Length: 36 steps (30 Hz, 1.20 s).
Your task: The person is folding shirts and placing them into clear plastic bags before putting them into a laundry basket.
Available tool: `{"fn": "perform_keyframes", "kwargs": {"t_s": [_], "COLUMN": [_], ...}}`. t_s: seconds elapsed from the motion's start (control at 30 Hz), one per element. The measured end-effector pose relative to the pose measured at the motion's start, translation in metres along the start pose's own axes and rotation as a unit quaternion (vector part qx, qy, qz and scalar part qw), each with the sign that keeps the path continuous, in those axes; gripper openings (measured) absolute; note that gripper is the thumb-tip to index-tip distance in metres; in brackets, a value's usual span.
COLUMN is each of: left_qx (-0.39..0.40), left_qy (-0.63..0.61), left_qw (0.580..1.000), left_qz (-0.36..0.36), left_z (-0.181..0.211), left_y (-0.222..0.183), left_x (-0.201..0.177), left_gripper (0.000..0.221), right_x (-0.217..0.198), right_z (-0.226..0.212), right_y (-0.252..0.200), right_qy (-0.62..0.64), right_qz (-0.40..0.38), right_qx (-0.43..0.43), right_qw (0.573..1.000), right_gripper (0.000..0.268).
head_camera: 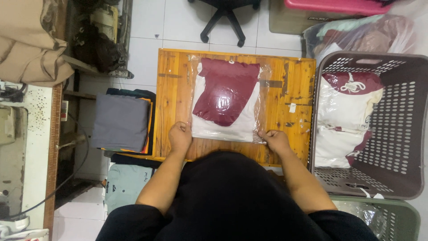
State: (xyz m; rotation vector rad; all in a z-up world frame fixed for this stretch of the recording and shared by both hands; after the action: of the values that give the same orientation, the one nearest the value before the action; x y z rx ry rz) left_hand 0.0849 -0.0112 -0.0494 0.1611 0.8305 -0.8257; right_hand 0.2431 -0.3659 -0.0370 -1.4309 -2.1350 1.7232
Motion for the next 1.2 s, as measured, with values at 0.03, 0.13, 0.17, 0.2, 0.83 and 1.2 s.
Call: {"fn": "perform_keyframes", "kwargs": {"t_s": [0.03,0.13,0.17,0.2,0.83,1.2], "left_qx": [0.016,0.058,0.060,0.034,-0.168,-0.048], "left_qy": [0.022,0.002,0.004,-0.021,-0.546,-0.579], "left_qw": [1.000,0.998,0.998,0.999,0.803,0.804], "left_qz": [0.009,-0.009,-0.008,-0.032,-0.171,-0.126], "left_z": [-0.002,-0.002,-0.004,-0.008,0.032,0.094], "left_y": [0.003,0.008,0.009,0.009,-0.010,0.061], "left_x": [-0.002,0.005,0.001,0.005,0.034,-0.020], "left_gripper": [0.016,0.013,0.013,0.015,0.007,0.011], "right_x": [0.001,-0.004,0.000,-0.001,-0.011,-0.013], "right_z": [0.007,0.005,0.010,0.018,-0.002,-0.179], "right_y": [0.009,0.007,0.014,0.023,0.013,-0.114], "right_qy": [-0.017,-0.051,-0.049,-0.028,-0.057,-0.029], "right_qz": [0.022,0.059,0.058,0.069,0.066,0.033], "right_qx": [0.016,0.059,0.058,0.074,0.049,-0.248], "right_qw": [0.999,0.995,0.995,0.994,0.995,0.968], "right_gripper": [0.033,0.036,0.036,0.032,0.031,0.035]}}
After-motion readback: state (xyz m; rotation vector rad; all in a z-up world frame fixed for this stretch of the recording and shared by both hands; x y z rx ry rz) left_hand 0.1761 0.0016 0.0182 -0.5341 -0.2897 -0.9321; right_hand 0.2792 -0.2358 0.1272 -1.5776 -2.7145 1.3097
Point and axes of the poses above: each hand's wrist, its own y-axis towards the middle knuckle, its own x-axis out of the palm, z = x × y, the point moved 9 cm from there along y, towards the middle knuckle, and after that the axes turned 15 degrees about x, right-handed, at the moved point
